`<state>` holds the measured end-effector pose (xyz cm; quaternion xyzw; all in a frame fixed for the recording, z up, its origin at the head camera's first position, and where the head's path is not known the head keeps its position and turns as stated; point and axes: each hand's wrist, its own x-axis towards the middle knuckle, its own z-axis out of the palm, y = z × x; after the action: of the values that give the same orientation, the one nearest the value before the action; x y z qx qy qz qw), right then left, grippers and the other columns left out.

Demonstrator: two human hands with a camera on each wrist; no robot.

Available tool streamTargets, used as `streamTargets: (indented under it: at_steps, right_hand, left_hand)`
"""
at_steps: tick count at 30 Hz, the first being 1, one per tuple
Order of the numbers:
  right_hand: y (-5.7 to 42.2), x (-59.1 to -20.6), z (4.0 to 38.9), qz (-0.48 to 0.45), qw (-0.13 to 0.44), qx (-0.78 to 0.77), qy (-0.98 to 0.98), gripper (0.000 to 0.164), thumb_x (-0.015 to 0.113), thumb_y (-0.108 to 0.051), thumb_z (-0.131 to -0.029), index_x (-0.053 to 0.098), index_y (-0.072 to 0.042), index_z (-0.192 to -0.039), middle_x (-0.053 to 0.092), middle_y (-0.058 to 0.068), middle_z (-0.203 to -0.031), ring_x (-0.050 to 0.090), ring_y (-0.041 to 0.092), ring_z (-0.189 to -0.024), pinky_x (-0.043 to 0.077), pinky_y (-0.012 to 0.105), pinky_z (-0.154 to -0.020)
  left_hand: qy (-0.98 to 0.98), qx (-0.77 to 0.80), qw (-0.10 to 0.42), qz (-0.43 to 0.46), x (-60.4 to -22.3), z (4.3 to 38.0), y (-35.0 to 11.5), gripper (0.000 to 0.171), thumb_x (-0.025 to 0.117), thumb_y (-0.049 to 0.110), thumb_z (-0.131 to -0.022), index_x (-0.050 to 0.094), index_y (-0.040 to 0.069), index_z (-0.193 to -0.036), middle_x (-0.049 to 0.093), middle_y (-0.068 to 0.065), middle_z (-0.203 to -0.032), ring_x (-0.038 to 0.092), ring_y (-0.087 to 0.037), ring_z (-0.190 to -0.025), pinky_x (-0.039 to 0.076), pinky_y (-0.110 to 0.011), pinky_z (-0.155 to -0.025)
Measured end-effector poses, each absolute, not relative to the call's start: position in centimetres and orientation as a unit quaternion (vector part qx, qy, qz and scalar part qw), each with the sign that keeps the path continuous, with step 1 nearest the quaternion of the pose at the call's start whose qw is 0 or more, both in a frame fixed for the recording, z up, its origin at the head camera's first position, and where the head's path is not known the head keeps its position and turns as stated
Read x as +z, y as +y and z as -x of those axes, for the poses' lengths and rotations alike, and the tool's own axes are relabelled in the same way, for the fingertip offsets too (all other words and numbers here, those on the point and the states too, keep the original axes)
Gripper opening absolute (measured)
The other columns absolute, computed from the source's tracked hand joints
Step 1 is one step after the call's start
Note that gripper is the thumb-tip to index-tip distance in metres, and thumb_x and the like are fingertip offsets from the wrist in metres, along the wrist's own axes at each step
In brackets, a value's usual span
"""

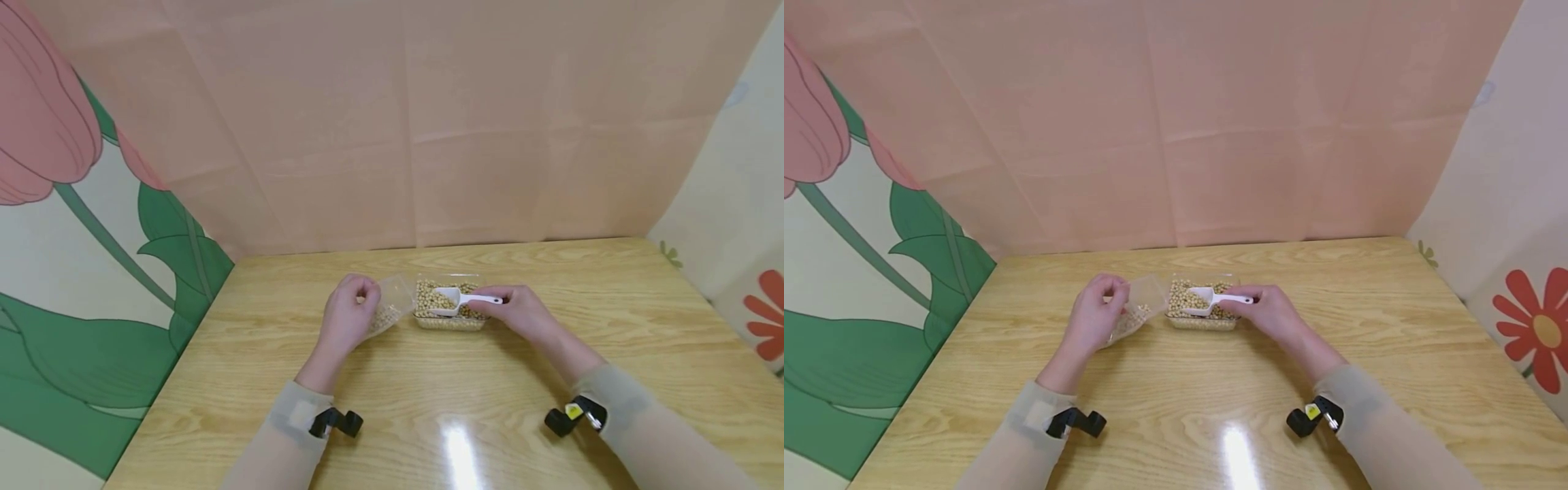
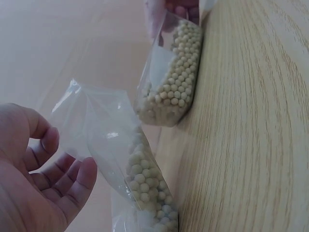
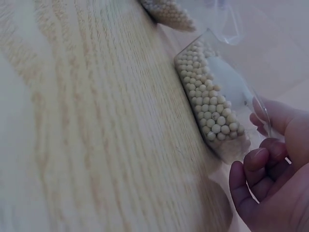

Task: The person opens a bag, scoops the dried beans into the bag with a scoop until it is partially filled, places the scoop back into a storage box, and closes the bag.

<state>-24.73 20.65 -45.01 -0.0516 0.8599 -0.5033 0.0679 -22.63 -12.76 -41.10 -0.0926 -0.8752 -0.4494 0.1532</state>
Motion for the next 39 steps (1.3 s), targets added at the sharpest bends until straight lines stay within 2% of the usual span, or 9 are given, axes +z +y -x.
streamTargets:
  at_steps: [3,6,9,13,16,23,29,34,39]
  right_hand:
    - [20.8,-45.2,24.6,0.045,0.074,-0.519,0.851,0.056,0.085,-0.051,-0.095,0.079,-0.013,-0.136,0.069,0.013,-0.148,0.059,0.029,-0.131,0.045,0.04,-0.103]
    - [21.0,-45.4,24.6,0.039,0.075,-0.53,0.844,0.058,0.085,-0.053,-0.094,0.078,-0.014,-0.136,0.072,0.011,-0.142,0.061,0.027,-0.118,0.05,0.037,-0.093]
    - [21.1,-45.6,24.5,0.032,0.077,-0.547,0.833,0.056,0.087,-0.05,-0.093,0.079,-0.014,-0.135,0.075,0.008,-0.111,0.062,0.021,-0.091,0.052,0.033,-0.076]
    - [21.4,-45.6,24.4,0.027,0.079,-0.575,0.814,0.054,0.088,-0.043,-0.094,0.078,-0.009,-0.135,0.062,0.001,-0.079,0.054,0.014,-0.068,0.048,0.031,-0.061]
    - [21.5,-45.6,24.4,0.025,0.076,-0.584,0.808,0.054,0.088,-0.041,-0.095,0.077,-0.007,-0.136,0.064,-0.002,-0.08,0.052,0.012,-0.067,0.048,0.03,-0.061]
    - [21.8,-45.6,24.2,0.024,0.07,-0.589,0.805,0.055,0.086,-0.04,-0.097,0.076,-0.005,-0.138,0.078,-0.004,-0.103,0.061,0.014,-0.083,0.051,0.03,-0.067]
    - [21.9,-45.4,24.0,0.025,0.074,-0.609,0.789,0.055,0.085,-0.034,-0.099,0.072,-0.001,-0.141,0.075,-0.004,-0.094,0.058,0.012,-0.075,0.05,0.029,-0.063]
    - [22.0,-45.1,23.8,0.025,0.077,-0.617,0.783,0.055,0.083,-0.034,-0.1,0.071,-0.002,-0.144,0.077,-0.005,-0.103,0.063,0.012,-0.088,0.052,0.029,-0.071]
    - [22.1,-44.5,23.7,0.032,0.08,-0.602,0.794,0.057,0.082,-0.04,-0.101,0.071,-0.006,-0.144,0.077,0.002,-0.115,0.064,0.018,-0.097,0.054,0.032,-0.077]
  left_hand:
    - [-0.876,-0.448,0.151,0.091,-41.2,22.7,-12.8,0.018,0.063,0.015,-0.101,0.069,0.01,-0.085,0.073,-0.009,-0.113,0.069,-0.029,-0.109,0.055,-0.05,-0.101]
    - [-0.876,-0.449,0.151,0.092,-41.3,22.7,-12.7,0.019,0.063,0.015,-0.101,0.069,0.01,-0.084,0.073,-0.009,-0.112,0.069,-0.029,-0.108,0.055,-0.049,-0.101]
    - [-0.875,-0.45,0.151,0.092,-41.3,22.6,-12.7,0.02,0.062,0.015,-0.101,0.069,0.01,-0.083,0.073,-0.009,-0.112,0.069,-0.028,-0.108,0.055,-0.05,-0.1]
    - [-0.875,-0.452,0.147,0.088,-41.3,22.5,-12.7,0.02,0.063,0.015,-0.101,0.068,0.011,-0.083,0.073,-0.009,-0.113,0.068,-0.029,-0.109,0.055,-0.05,-0.101]
    - [-0.875,-0.453,0.146,0.088,-41.2,22.5,-12.7,0.019,0.063,0.015,-0.101,0.069,0.01,-0.084,0.073,-0.009,-0.113,0.068,-0.029,-0.109,0.055,-0.05,-0.101]
    - [-0.876,-0.448,0.153,0.091,-41.3,22.5,-12.6,0.019,0.063,0.014,-0.101,0.069,0.01,-0.083,0.074,-0.009,-0.113,0.069,-0.029,-0.108,0.055,-0.051,-0.1]
    - [-0.876,-0.449,0.151,0.09,-41.4,22.5,-12.7,0.019,0.064,0.013,-0.102,0.068,0.01,-0.083,0.073,-0.009,-0.113,0.069,-0.029,-0.108,0.055,-0.051,-0.1]
    - [-0.874,-0.453,0.149,0.091,-41.2,22.5,-12.6,0.019,0.064,0.013,-0.102,0.069,0.009,-0.084,0.073,-0.01,-0.112,0.069,-0.03,-0.109,0.055,-0.051,-0.101]
    - [-0.875,-0.453,0.146,0.092,-41.2,22.5,-12.6,0.02,0.063,0.013,-0.103,0.069,0.01,-0.084,0.073,-0.009,-0.113,0.069,-0.029,-0.11,0.055,-0.051,-0.101]
